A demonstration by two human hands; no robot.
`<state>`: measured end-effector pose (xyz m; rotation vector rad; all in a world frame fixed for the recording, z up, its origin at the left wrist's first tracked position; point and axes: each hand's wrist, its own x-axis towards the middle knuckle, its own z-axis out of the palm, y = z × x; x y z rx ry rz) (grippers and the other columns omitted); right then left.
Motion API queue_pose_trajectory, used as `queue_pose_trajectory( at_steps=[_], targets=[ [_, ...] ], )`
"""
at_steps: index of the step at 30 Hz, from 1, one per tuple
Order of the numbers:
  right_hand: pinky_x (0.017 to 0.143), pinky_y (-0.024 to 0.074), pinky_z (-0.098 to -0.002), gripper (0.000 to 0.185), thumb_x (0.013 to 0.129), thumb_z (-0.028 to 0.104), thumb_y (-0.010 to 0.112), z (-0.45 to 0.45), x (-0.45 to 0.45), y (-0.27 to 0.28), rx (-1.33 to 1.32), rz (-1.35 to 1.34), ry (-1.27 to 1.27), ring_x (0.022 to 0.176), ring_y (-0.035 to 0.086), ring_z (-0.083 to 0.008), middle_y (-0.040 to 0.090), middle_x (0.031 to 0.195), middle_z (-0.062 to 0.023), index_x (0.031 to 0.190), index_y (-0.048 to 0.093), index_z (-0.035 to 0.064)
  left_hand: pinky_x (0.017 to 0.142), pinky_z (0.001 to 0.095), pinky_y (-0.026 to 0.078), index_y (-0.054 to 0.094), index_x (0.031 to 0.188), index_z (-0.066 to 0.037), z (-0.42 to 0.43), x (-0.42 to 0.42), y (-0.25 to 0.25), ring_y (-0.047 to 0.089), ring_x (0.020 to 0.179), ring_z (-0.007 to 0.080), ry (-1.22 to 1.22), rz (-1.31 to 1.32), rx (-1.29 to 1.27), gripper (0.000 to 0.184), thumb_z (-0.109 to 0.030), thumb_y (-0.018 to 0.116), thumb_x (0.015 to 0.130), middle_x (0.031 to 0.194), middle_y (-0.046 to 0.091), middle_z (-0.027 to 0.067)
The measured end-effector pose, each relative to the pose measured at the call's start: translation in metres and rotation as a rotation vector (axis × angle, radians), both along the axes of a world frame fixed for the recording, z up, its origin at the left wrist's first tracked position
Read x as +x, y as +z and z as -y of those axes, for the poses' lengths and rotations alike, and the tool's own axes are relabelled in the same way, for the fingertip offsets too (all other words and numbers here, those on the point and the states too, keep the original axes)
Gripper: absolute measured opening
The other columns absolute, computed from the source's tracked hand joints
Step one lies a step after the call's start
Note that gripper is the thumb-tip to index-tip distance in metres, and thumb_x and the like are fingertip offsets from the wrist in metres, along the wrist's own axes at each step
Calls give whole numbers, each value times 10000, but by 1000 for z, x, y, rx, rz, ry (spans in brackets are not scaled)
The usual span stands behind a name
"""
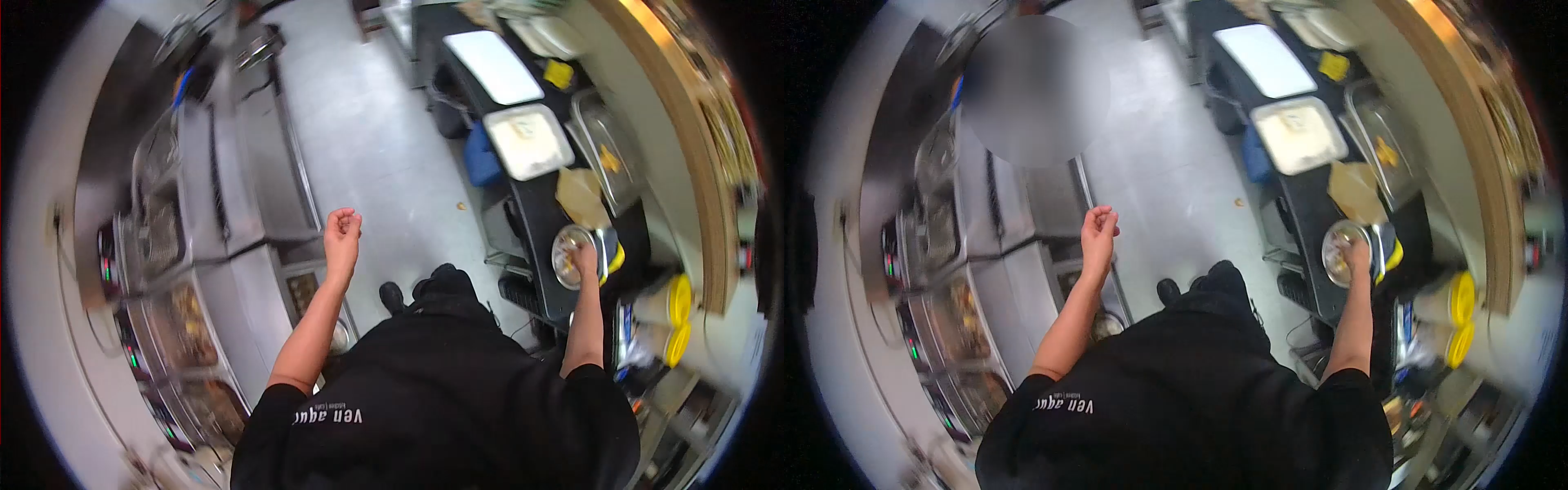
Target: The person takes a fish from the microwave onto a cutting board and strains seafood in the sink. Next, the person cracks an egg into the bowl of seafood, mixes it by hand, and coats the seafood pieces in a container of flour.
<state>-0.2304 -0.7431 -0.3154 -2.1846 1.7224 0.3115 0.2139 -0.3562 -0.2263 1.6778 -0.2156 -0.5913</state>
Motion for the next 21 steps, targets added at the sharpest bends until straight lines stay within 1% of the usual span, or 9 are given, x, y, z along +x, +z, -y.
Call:
queue_pose_trajectory(
  at_steps=[2,4,6,8,11,14,15,19,21],
  targets=[
    [829,462,-410,467,640,275,743,-21,17,31,28,120,49,948,605,-322,610,1047,-212,1063,643,105,698,290,461,536,1032,-55,49,-4,3,555,738,156,-131,199,80,246,-116,628,812,848,586,53],
    [892,430,-418,618,595,248,779,-28,9,-6,-118,167,212,1078,523,-344,495,1226,-218,1167,572,144,828,356,428,584,1026,-71,125,-34,-1,569,886,221,-479,800,3,291,-127,681,757,870,599,70],
    [902,425,-426,698,578,199,790,-26,17,-8,-32,13,83,1120,478,-356,386,1317,-216,1217,510,157,917,408,386,617,1036,-90,204,-64,-11,536,1015,256,-784,994,-92,360,-129,709,690,933,591,81],
    [893,429,-427,597,590,186,778,-2,-21,-51,-62,126,-3,1079,505,-358,422,1285,-222,1141,558,120,899,421,420,577,1053,-100,292,-97,-47,501,1071,258,-1023,1306,37,390,-118,698,683,1036,558,86],
    [899,442,-394,533,612,243,786,4,-9,19,314,229,-120,1102,511,-367,431,1294,-225,1088,603,88,877,408,437,561,993,-86,347,-109,-84,508,1027,245,-1102,1518,268,348,-142,692,676,1017,534,74],
    [889,434,-407,507,646,196,760,-23,-3,32,85,248,-1,1049,535,-354,443,1262,-231,1113,587,103,842,365,454,566,933,-75,363,-110,-81,535,956,233,-1249,1487,291,164,-107,544,773,932,544,63],
    [885,437,-413,496,646,153,742,-29,1,21,-64,143,59,1052,527,-373,442,1258,-237,1118,589,142,779,348,475,564,917,-61,366,-108,-86,535,950,222,-1299,1521,291,170,-119,580,758,945,550,66],
    [857,446,-428,376,648,53,678,-7,-4,-12,112,275,-7,989,541,-412,500,1178,-242,1013,628,128,773,347,480,562,907,-43,377,-94,-67,545,916,234,-1441,1500,223,191,-125,612,743,916,556,75],
    [841,452,-429,333,657,55,675,1,-8,-5,128,276,9,969,555,-403,521,1151,-227,983,646,118,754,380,469,547,845,-29,387,-91,-54,547,840,294,-1363,1327,15,187,-97,658,712,828,546,114]
  ],
)
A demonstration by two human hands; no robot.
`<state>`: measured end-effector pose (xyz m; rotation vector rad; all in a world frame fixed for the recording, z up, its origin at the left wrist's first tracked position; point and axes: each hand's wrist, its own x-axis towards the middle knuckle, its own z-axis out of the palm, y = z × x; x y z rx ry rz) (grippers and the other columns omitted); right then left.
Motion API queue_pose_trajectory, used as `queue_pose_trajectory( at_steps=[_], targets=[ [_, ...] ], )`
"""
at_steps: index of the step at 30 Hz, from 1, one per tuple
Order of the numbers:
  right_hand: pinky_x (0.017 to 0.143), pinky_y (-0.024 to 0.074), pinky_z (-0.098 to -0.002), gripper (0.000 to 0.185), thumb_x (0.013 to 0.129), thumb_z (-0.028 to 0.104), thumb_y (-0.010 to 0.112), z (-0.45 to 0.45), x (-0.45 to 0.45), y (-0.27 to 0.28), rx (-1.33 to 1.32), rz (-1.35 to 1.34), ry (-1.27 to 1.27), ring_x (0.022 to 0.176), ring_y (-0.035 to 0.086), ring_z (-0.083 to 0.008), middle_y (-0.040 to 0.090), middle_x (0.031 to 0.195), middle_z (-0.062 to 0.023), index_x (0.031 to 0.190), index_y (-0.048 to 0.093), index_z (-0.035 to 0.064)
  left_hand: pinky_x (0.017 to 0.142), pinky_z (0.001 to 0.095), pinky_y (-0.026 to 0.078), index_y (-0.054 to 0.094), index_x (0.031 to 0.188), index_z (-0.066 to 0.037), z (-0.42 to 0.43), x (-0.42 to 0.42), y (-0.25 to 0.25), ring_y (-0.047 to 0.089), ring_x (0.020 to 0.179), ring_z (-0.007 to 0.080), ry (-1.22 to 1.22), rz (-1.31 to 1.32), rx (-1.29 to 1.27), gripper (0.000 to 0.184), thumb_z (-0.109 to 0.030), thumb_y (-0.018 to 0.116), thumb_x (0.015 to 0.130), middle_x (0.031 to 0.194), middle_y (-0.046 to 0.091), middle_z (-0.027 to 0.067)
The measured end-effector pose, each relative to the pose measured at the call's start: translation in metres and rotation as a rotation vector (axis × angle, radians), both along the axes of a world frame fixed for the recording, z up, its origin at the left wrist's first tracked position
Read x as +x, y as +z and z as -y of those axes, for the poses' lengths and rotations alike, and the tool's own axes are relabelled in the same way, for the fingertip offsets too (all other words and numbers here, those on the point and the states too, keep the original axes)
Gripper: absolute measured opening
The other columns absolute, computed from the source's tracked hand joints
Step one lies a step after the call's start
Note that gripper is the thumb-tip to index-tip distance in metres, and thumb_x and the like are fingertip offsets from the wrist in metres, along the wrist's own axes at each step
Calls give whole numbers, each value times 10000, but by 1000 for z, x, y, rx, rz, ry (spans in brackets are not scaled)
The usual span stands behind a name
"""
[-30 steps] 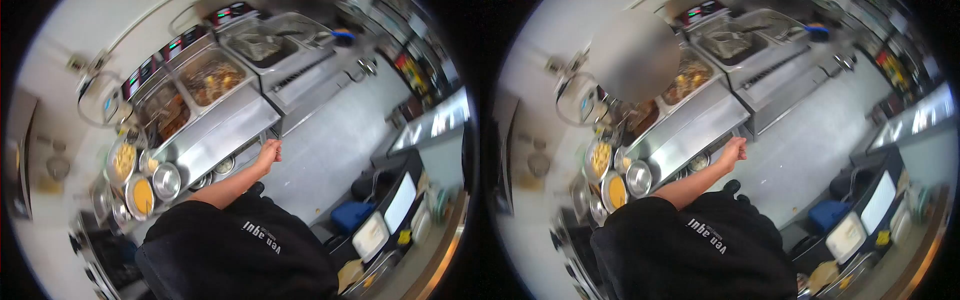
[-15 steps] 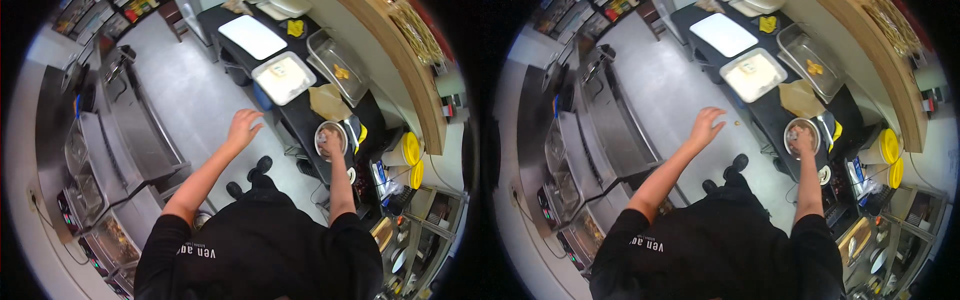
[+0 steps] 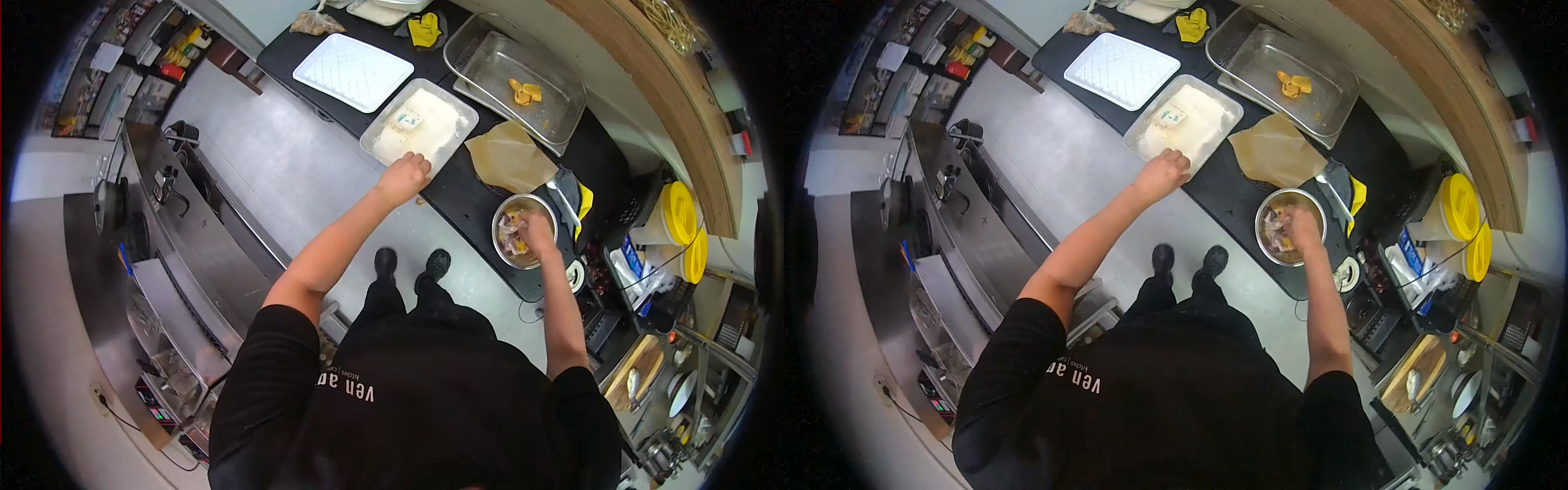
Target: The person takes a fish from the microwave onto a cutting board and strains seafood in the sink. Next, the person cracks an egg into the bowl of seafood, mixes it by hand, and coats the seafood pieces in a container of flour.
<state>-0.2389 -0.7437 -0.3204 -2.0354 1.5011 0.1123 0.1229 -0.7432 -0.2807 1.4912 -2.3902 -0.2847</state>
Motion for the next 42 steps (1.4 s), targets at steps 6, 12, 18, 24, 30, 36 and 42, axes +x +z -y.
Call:
queue_pose_trajectory(
  at_steps=[6,12,18,24,30,36,42],
  targets=[
    [878,429,-423,332,657,68,690,-22,28,33,-140,-55,-71,1046,517,-380,511,1157,-193,981,648,127,689,386,455,533,867,-14,36,55,67,555,785,314,136,-295,-298,142,-2,606,746,821,549,147],
    [836,454,-447,328,655,102,721,-8,10,4,-22,-5,-152,953,574,-375,540,1086,-185,974,660,145,666,368,448,536,875,6,54,110,106,549,756,314,400,-476,-239,97,-39,594,811,813,542,159],
    [933,422,-408,545,642,198,760,-21,27,7,-122,-54,-132,1068,525,-377,481,1225,-196,1157,588,147,678,378,439,545,871,-18,45,111,80,534,769,317,302,-444,-361,125,6,585,755,810,535,141],
    [964,388,-401,571,630,208,783,-19,25,8,-97,-13,-165,1166,452,-376,441,1268,-223,1166,590,170,712,379,467,563,864,-67,-11,73,5,533,840,293,175,-204,-348,194,-1,565,681,831,532,96],
    [859,442,-428,452,645,164,750,-20,20,-25,-160,-98,-179,1009,543,-385,523,1108,-217,1077,619,153,728,346,476,579,849,-95,-19,56,-2,542,853,258,153,-202,-316,196,-26,576,665,836,542,55],
    [829,469,-442,385,640,155,750,-14,22,32,-18,-65,-248,949,577,-375,567,1056,-180,1011,645,135,742,385,468,582,852,-87,-9,63,55,549,875,297,317,-297,-460,275,53,592,616,854,554,89],
    [863,459,-447,454,642,138,725,-13,20,-12,-212,-61,-139,1072,495,-391,493,1150,-154,1081,614,165,799,395,482,594,838,-67,-6,36,124,554,857,308,241,-306,-601,279,73,606,597,833,556,91]
  ],
)
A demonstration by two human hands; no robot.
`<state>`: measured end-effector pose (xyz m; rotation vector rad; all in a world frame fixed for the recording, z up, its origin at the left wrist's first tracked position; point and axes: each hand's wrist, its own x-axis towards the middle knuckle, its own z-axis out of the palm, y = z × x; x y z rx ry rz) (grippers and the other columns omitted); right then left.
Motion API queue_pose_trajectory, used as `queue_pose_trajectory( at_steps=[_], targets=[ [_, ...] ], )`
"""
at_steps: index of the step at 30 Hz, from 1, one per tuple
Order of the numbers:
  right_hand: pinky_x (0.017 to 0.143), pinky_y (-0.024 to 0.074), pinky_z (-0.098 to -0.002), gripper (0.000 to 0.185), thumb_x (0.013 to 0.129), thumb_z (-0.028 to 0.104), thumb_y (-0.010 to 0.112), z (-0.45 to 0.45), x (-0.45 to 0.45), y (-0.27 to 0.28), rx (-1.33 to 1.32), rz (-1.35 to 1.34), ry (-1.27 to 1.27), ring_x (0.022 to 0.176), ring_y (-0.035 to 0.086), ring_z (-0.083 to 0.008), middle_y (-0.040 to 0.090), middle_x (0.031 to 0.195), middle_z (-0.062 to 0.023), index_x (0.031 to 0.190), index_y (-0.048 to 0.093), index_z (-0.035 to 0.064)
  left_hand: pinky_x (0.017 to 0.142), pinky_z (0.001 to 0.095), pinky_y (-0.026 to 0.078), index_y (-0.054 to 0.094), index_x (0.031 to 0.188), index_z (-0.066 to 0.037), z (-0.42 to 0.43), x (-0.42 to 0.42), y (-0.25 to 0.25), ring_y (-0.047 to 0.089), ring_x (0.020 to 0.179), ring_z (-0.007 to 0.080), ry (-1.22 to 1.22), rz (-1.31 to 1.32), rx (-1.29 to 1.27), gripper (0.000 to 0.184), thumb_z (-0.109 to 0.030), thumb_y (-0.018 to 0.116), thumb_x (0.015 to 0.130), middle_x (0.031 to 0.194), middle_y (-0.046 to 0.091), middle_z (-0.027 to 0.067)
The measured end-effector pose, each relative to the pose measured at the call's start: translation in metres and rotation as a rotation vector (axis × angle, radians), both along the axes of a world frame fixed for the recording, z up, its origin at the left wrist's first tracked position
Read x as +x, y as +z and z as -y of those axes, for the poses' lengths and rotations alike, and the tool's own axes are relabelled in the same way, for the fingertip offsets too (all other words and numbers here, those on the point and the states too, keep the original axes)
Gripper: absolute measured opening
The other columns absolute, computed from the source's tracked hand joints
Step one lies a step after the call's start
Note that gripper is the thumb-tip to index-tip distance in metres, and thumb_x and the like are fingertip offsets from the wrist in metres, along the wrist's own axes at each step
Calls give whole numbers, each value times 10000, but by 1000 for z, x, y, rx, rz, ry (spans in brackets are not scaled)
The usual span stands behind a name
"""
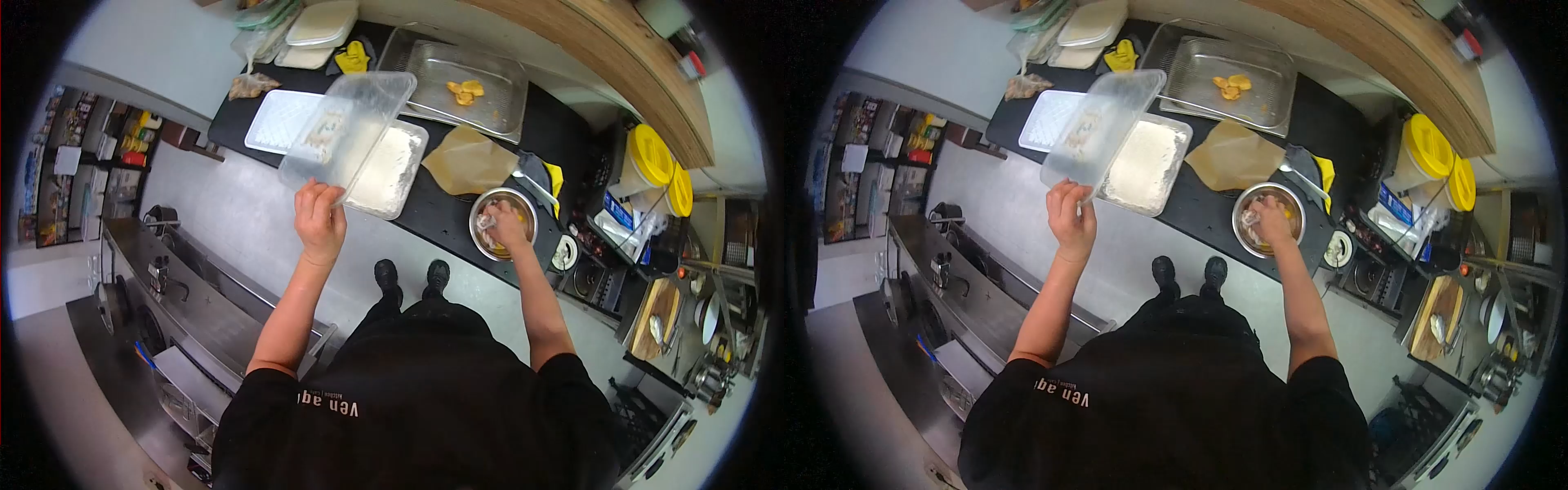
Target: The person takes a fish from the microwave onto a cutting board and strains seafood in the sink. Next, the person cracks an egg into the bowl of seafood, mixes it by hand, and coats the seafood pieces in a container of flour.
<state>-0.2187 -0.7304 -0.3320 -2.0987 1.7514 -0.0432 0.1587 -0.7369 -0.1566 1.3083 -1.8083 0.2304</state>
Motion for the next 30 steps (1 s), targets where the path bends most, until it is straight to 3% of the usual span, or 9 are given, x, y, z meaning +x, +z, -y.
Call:
queue_pose_trajectory(
  at_steps=[4,11,14,17,21,22,24,27,30],
  targets=[
    [806,475,-422,278,638,78,705,4,-3,18,15,79,-156,865,608,-351,576,990,-189,912,670,100,841,409,481,597,823,-57,43,-34,6,556,851,302,-160,52,-62,264,80,601,597,810,553,93],
    [887,454,-406,478,644,133,735,-13,2,36,-46,-75,5,988,577,-342,544,1088,-175,1100,600,184,932,425,407,567,1040,-102,168,-88,-51,519,1033,285,-442,451,67,335,-46,566,710,1018,555,69],
    [888,455,-402,529,647,110,725,-2,-3,17,59,-71,-6,1010,565,-355,533,1099,-183,1143,567,208,991,496,315,462,1232,-130,162,-90,-60,419,1186,305,-115,426,171,558,-42,615,703,1212,488,99],
    [876,458,-400,450,668,100,703,10,-18,-18,217,23,-63,1003,564,-357,548,1065,-193,1095,602,198,1032,519,224,267,1351,-1,84,-63,-78,270,1270,404,187,56,449,910,-116,767,599,1350,328,233],
    [868,458,-392,454,636,118,735,-5,-5,46,128,41,-107,976,565,-352,558,1046,-181,1070,620,182,1020,490,284,277,1282,124,0,-45,-212,369,1187,430,781,-647,701,677,-132,624,760,1275,394,273],
    [872,457,-388,452,630,120,742,-7,1,56,1,-9,-80,983,562,-352,557,1052,-178,1063,625,171,1020,490,284,277,1282,124,-4,-46,-202,369,1187,430,783,-645,702,677,-132,624,760,1275,394,273],
    [884,451,-392,433,634,118,744,-2,0,35,-102,-75,-3,991,564,-358,564,1063,-179,1052,636,149,799,404,481,341,1222,135,-2,-48,-183,550,983,334,374,-1468,977,486,-129,488,841,1153,485,262],
    [887,448,-401,451,628,107,740,16,-17,-7,160,118,-120,986,569,-369,572,1081,-185,1064,629,140,786,353,464,447,1107,119,-8,21,-265,573,863,276,460,-1178,908,345,-103,408,847,1023,567,202],
    [894,442,-398,475,616,99,737,22,-13,36,212,72,-86,986,570,-368,569,1113,-192,1078,623,114,746,316,465,504,1056,71,-27,63,-208,576,851,196,351,-1174,929,289,-137,414,877,987,593,157]
  ],
)
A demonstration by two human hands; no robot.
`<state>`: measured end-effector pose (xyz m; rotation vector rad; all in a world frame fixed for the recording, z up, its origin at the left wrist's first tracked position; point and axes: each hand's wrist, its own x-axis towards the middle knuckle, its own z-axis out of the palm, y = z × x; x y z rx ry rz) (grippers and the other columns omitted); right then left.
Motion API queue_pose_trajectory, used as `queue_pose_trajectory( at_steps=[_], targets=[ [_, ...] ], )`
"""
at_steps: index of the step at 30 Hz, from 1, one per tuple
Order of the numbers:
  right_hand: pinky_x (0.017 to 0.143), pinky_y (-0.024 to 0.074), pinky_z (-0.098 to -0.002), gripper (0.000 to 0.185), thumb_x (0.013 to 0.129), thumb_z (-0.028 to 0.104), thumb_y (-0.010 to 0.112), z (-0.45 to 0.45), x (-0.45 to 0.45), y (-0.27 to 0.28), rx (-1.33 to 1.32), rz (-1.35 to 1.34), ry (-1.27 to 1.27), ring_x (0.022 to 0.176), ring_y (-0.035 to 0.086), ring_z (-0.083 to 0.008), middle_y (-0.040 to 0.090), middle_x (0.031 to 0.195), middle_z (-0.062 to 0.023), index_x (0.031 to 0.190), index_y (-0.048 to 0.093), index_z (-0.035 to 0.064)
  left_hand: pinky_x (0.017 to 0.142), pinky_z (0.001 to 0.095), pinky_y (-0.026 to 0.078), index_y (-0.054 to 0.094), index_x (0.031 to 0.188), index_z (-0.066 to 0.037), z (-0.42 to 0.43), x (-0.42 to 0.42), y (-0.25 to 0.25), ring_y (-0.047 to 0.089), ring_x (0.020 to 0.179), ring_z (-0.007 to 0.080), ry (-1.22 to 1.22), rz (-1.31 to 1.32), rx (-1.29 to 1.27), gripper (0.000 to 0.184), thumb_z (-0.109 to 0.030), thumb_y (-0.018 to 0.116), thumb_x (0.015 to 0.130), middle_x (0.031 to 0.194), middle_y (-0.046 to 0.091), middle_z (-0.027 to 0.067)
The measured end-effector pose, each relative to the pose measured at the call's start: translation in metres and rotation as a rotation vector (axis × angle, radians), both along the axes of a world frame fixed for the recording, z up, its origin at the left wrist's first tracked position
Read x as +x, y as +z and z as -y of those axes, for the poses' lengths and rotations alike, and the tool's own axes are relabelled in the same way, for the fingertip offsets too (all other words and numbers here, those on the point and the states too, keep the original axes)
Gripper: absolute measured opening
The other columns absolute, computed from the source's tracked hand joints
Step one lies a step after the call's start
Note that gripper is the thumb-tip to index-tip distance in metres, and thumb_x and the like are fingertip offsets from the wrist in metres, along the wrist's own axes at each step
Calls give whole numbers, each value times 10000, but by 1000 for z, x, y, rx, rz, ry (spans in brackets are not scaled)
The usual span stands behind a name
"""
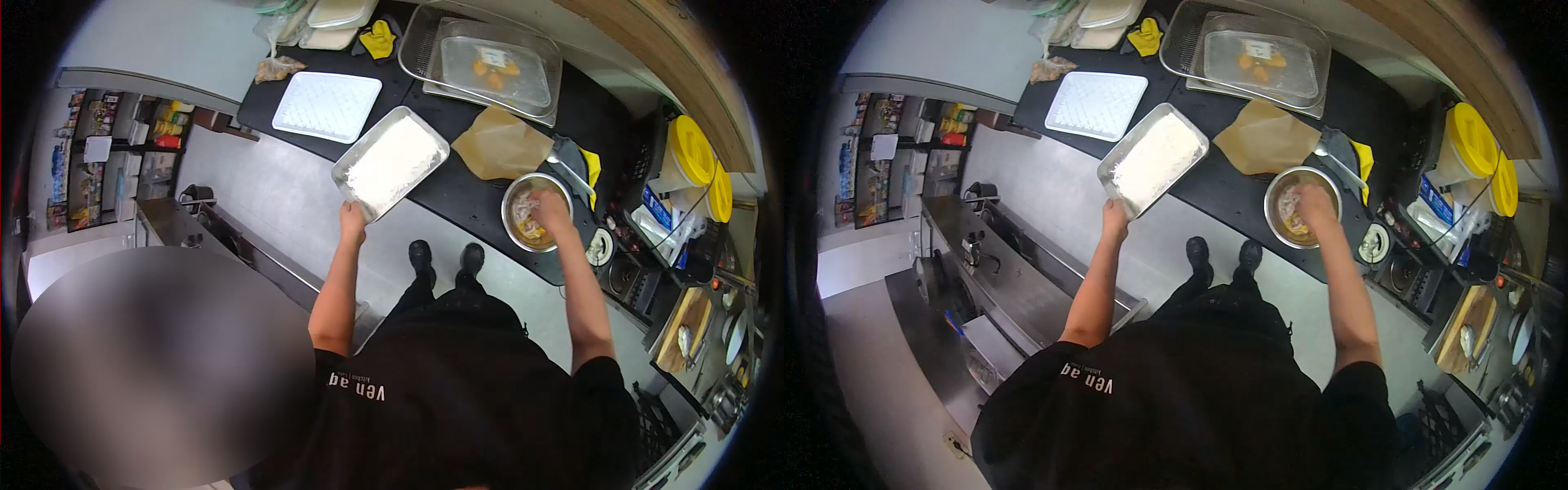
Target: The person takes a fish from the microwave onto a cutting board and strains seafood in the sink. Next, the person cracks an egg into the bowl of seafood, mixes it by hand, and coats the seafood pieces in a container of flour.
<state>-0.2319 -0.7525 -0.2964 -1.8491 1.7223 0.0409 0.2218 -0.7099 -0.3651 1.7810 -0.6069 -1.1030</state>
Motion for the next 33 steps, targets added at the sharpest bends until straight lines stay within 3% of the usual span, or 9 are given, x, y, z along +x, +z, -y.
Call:
queue_pose_trajectory(
  at_steps=[4,9,16,19,20,24,27,29,33],
  targets=[
    [964,396,-396,599,603,134,759,-12,1,42,14,28,122,1097,500,-379,491,1240,-187,1175,583,162,756,305,483,490,1109,51,-15,33,53,592,883,182,-109,-263,8,291,-169,456,922,999,599,121],
    [995,363,-447,744,586,139,775,-18,12,6,-29,-106,76,1180,374,-462,356,1345,-178,1264,496,264,776,297,490,467,1161,43,-7,32,103,597,907,184,-136,-293,10,330,-192,475,930,1023,598,108],
    [847,477,-404,388,631,94,742,-18,13,5,-33,-73,-45,1000,572,-329,550,1057,-187,1009,654,87,741,303,507,510,1117,27,14,49,129,617,856,180,-344,-327,84,323,-214,519,902,1007,615,94],
    [877,468,-394,358,669,97,690,-26,20,50,51,-72,28,980,581,-326,547,1083,-159,1025,649,118,733,301,510,531,1092,22,15,56,137,627,822,182,-398,-307,135,318,-225,535,892,963,630,85],
    [878,464,-385,434,643,96,727,-35,15,24,-137,-83,85,999,574,-330,557,1057,-167,1065,626,111,730,301,510,528,1094,22,16,58,138,626,822,181,-396,-282,138,314,-219,524,893,963,627,84],
    [883,455,-393,439,646,83,717,-42,8,-19,-258,-206,65,992,573,-342,565,1052,-170,1071,613,111,714,313,508,502,1124,27,13,48,145,611,837,186,-311,-258,116,325,-185,502,878,989,600,107],
    [893,439,-418,415,650,76,711,-29,-20,-71,-86,33,49,988,569,-356,569,1056,-196,1053,617,97,779,302,480,432,1174,55,2,37,136,568,922,200,-318,-137,11,404,-173,498,847,1062,559,143],
    [882,439,-414,427,645,98,728,-26,-39,-97,-102,28,96,989,568,-354,567,1086,-214,1057,616,76,702,364,512,379,1200,44,-6,8,146,560,906,232,-178,-107,-35,432,-162,512,845,1073,519,154],
    [912,427,-398,571,596,147,792,-17,-34,-58,-92,-52,273,1022,553,-358,567,1086,-208,1133,603,100,611,299,504,362,1141,21,-15,-31,108,569,818,207,104,-150,-296,423,-67,587,794,980,525,142]
  ],
)
